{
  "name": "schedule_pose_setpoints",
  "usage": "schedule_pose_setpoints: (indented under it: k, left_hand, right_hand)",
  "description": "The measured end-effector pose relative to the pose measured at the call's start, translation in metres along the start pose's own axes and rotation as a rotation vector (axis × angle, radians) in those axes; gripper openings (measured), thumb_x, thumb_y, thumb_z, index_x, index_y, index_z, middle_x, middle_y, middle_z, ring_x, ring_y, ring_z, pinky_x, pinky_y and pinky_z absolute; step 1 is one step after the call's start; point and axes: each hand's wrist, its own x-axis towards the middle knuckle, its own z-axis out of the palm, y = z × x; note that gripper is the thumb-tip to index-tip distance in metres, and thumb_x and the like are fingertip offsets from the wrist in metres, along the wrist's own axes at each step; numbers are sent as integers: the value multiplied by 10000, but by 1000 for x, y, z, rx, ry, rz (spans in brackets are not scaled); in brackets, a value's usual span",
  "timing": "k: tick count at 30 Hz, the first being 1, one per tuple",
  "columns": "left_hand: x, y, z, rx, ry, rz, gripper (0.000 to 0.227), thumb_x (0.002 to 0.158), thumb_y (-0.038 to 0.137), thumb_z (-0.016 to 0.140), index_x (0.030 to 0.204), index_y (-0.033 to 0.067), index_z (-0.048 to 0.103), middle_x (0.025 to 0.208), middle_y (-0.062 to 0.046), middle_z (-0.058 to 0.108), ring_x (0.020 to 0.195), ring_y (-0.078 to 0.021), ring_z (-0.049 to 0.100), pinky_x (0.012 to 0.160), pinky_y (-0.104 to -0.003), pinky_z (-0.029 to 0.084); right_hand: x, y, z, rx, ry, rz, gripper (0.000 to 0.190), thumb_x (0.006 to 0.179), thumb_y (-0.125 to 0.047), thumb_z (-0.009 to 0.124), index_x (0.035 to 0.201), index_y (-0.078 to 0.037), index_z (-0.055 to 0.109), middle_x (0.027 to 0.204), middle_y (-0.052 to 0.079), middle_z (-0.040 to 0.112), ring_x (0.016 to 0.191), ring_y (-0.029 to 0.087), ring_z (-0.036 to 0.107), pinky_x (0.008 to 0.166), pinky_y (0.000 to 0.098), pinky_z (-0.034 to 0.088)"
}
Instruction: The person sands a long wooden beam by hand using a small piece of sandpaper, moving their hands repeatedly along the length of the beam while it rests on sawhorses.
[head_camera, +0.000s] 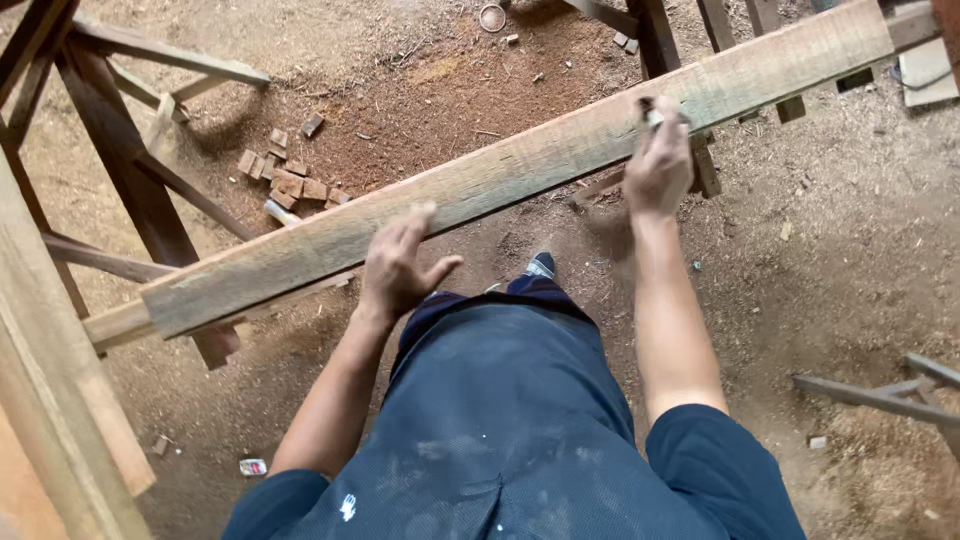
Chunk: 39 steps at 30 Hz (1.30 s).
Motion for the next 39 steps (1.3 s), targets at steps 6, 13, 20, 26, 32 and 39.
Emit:
schedule_pose_setpoints:
  k: [6, 13, 20, 26, 32, 39]
  left_hand:
    - [55, 16, 27, 403, 20, -244, 1281, 708, 831, 709, 1581, 17, 244, 1631, -199, 266, 1519, -352, 224, 1240, -512, 160]
    - [49, 17, 26, 387, 8, -285, 1268, 672, 767, 763, 1592, 57, 253, 1659, -130, 295, 1555, -292, 225, 1287, -469, 131]
    - [70, 43, 9, 432, -208, -369, 1429, 612, 741, 814, 1594, 9, 76, 1658, -201, 112, 1539, -333, 80, 1238, -500, 52]
    - [96, 59, 24, 328, -98, -221, 1445, 569, 716, 833, 1600, 26, 92, 1675, -172, 152, 1553, -315, 132, 1274, -499, 73]
    - [105, 74, 31, 425, -109, -204, 1366, 567, 745, 860, 1584, 122, 196, 1558, -81, 372, 1452, -271, 325, 1237, -498, 179]
    - [157, 87, 28, 362, -127, 52, 1521, 475, 758, 858, 1562, -10, 122, 1487, -190, 437, 1361, -342, 400, 1182, -522, 252]
  right_hand:
    - [-19, -80, 43, 39, -254, -278, 324, 1067, -48, 365, 1223, 41, 634, 913, 187, 685, 720, 227, 626, 714, 350, 577]
    - [-3, -73, 7, 292, -437, -341, 214, 1052, -142, 556, 1247, -94, 628, 1120, 131, 735, 909, 245, 708, 835, 387, 612]
    - [41, 43, -8, 83, -145, 29, 253, 1093, -301, 636, 1150, -55, 618, 1003, 133, 671, 844, 208, 654, 661, 327, 605]
    - [-16, -72, 2, 367, -285, -426, 202, 962, -14, 462, 1121, -72, 573, 1074, 136, 656, 946, 252, 627, 904, 389, 531]
    - [11, 28, -12, 311, -144, -201, 141, 1066, -29, 579, 1148, -133, 531, 1113, 84, 655, 1084, 244, 663, 1041, 462, 553]
    - [17, 55, -14, 204, -345, -74, 363, 1052, -243, 684, 1316, -93, 486, 1041, 133, 620, 948, 257, 639, 845, 373, 605]
